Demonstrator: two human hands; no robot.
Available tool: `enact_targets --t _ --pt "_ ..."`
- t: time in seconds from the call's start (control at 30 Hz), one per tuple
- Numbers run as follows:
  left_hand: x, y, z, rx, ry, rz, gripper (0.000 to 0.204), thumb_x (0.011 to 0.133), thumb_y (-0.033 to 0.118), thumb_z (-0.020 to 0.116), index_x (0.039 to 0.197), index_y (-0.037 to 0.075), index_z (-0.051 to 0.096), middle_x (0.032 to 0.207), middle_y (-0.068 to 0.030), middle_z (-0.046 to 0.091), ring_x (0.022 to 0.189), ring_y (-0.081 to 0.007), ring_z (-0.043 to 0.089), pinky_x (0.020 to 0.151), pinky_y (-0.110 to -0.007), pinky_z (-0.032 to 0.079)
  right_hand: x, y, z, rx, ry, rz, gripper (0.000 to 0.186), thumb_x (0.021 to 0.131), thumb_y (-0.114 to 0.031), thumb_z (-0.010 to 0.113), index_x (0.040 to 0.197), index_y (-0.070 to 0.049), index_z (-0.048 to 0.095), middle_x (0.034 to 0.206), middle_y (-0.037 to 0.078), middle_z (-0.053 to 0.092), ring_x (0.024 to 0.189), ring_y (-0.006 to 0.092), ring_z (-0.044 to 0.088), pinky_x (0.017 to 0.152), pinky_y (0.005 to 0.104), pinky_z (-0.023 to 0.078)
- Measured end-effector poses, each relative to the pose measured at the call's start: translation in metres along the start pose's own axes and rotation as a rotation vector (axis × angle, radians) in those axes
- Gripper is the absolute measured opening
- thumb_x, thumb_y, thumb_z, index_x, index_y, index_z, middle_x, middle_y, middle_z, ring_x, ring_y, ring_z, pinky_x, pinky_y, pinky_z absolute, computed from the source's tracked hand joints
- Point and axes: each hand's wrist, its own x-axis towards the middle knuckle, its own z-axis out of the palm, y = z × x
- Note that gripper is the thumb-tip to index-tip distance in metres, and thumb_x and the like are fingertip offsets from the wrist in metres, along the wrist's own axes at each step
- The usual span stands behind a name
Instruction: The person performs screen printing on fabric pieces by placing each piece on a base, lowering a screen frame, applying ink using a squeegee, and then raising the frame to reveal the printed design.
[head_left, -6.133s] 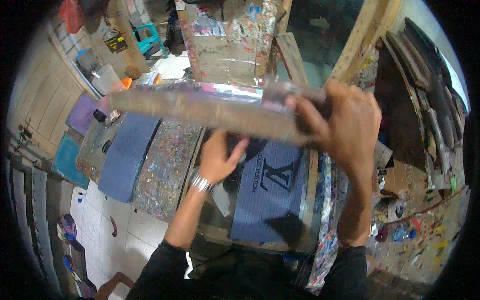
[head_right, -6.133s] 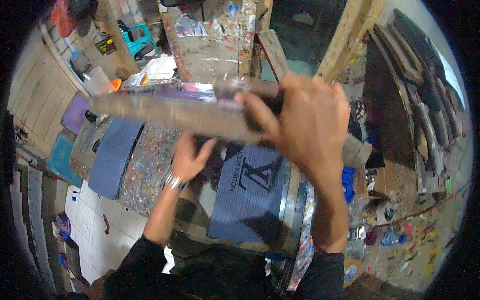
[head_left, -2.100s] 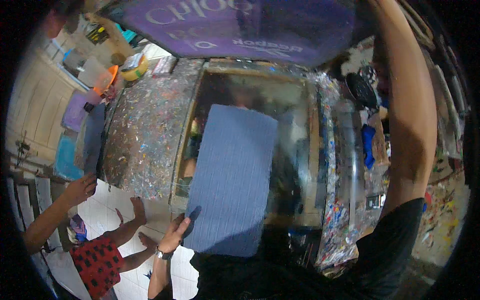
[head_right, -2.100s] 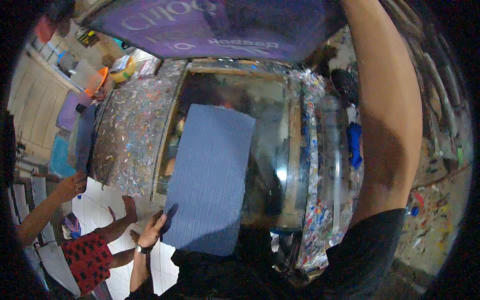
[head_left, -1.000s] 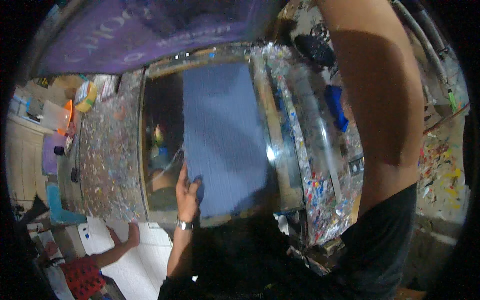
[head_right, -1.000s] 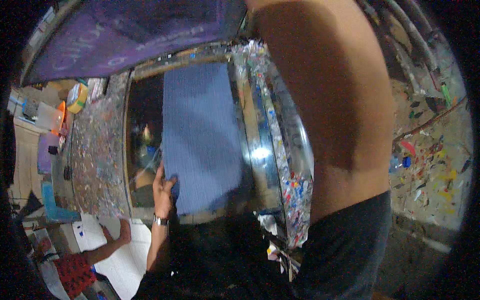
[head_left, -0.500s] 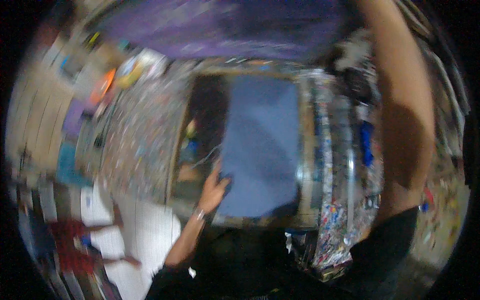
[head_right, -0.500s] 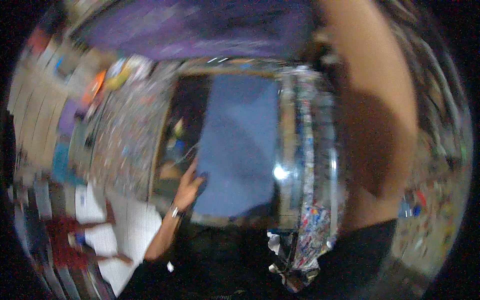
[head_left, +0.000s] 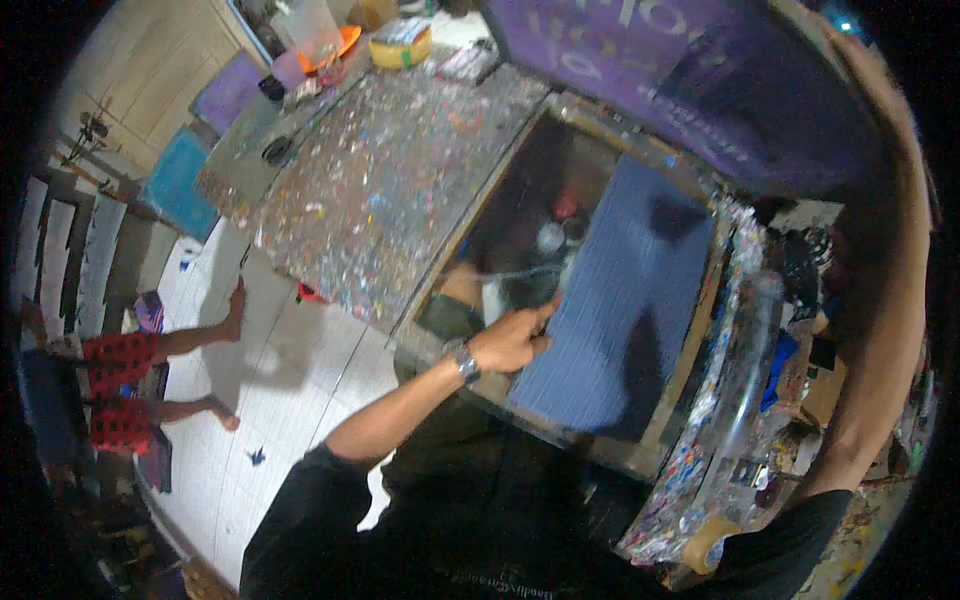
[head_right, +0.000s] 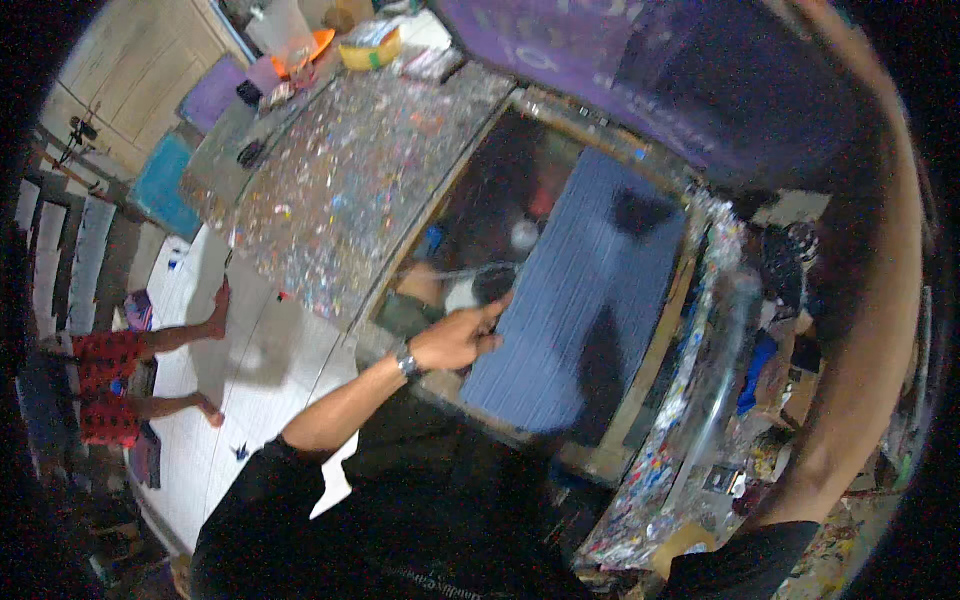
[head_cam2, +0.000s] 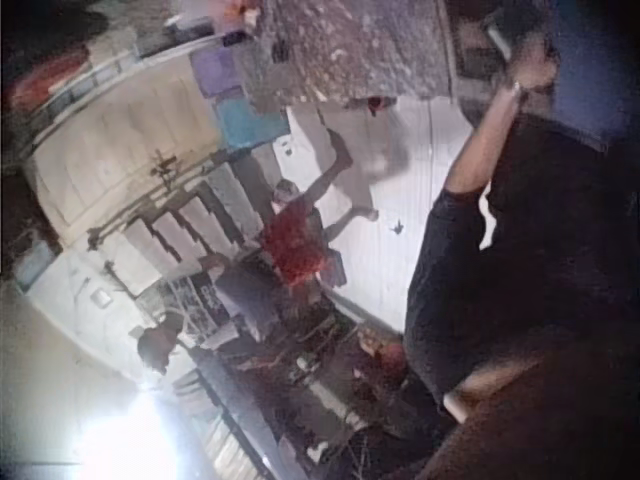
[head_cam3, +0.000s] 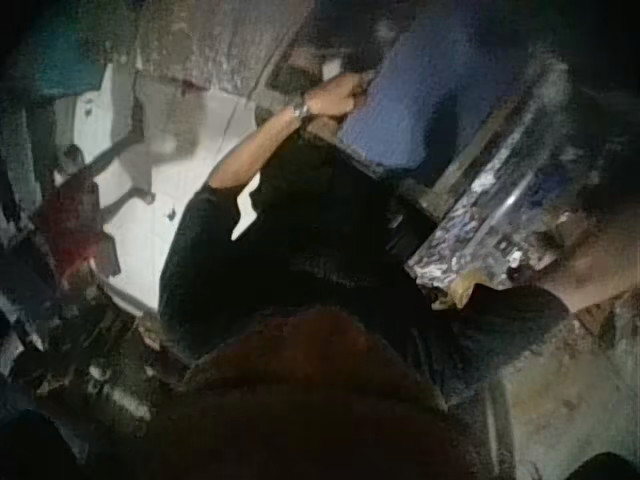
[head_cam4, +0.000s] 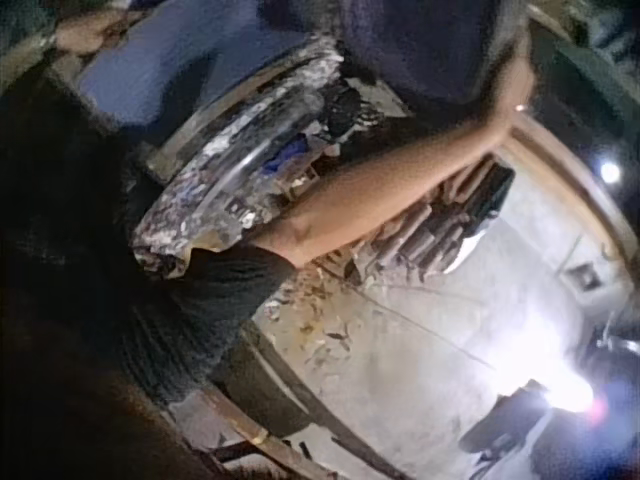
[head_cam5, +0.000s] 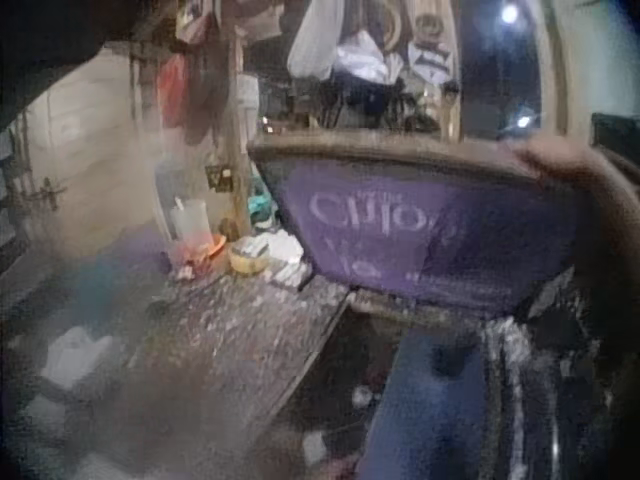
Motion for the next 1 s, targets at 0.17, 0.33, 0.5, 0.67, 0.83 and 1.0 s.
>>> enact_targets --t 0.17,0.33,0.5,0.67,0.83,1.0 --pt "0.008 0.009 0.000 -0.027 -0.048 -0.104 0.076 0.093 0.005 0.058 0.155 0.006 0.015 0.134 -0.0246 0.056 0.107 -0.0262 0.064 0.097 -0.034 0.047 0.030 0.059 -0.021 -0.391 0.079 -0.052 0.043 0.101 -0.028 0.042 0.143 -0.023 0.049 0.129 0.013 0.051 0.121 0.0244 0.049 0.108 0.0328 0.034" --pt "0.009 0.027 -0.012 0.060 -0.104 -0.175 0.074 0.092 0.012 0.060 0.154 0.004 0.020 0.111 -0.0203 0.066 0.098 -0.0281 0.065 0.089 -0.036 0.049 0.025 0.039 -0.021 -0.295 0.001 -0.018 0.060 0.094 -0.054 0.049 0.132 -0.008 0.058 0.125 0.017 0.054 0.117 0.0246 0.051 0.104 0.0327 0.035" --pt "0.005 0.009 -0.004 0.020 -0.027 -0.075 0.075 0.090 0.013 0.060 0.154 0.004 0.021 0.097 -0.0174 0.066 0.090 -0.0253 0.064 0.085 -0.035 0.049 0.013 0.030 -0.013 -0.301 0.220 -0.056 0.073 0.092 -0.060 0.049 0.115 0.008 0.062 0.105 0.016 0.063 0.100 0.0231 0.059 0.092 0.0314 0.044" --pt "-0.006 0.078 -0.043 0.497 0.153 -0.002 0.074 0.091 0.028 0.064 0.149 -0.001 0.029 0.115 -0.0280 0.062 0.101 -0.0370 0.065 0.085 -0.043 0.052 -0.026 0.001 0.004 -0.476 0.243 0.046 0.063 0.090 -0.058 0.051 0.104 0.001 0.069 0.084 0.020 0.067 0.088 0.0332 0.066 0.080 0.0406 0.050" --pt "-0.019 0.149 -0.083 -0.736 0.600 0.332 0.068 0.096 0.029 0.062 0.147 0.001 0.027 0.120 -0.0154 0.061 0.101 -0.0241 0.064 0.085 -0.040 0.055 -0.171 -0.049 0.120 -0.569 0.287 -0.055 0.067 0.087 -0.067 0.051 0.081 -0.002 0.067 0.082 0.019 0.068 0.083 0.0356 0.067 0.089 0.0511 0.046" --pt "-0.057 0.089 -0.033 -1.023 0.618 0.025 0.045 0.093 0.025 0.067 0.124 0.001 0.044 0.104 -0.0085 0.059 0.089 -0.0193 0.063 0.078 -0.036 0.057 -0.282 -0.029 0.222 -0.499 0.192 -0.133 0.042 0.080 -0.049 0.070 0.089 -0.009 0.058 0.080 0.012 0.065 0.083 0.0262 0.067 0.086 0.0529 0.046"
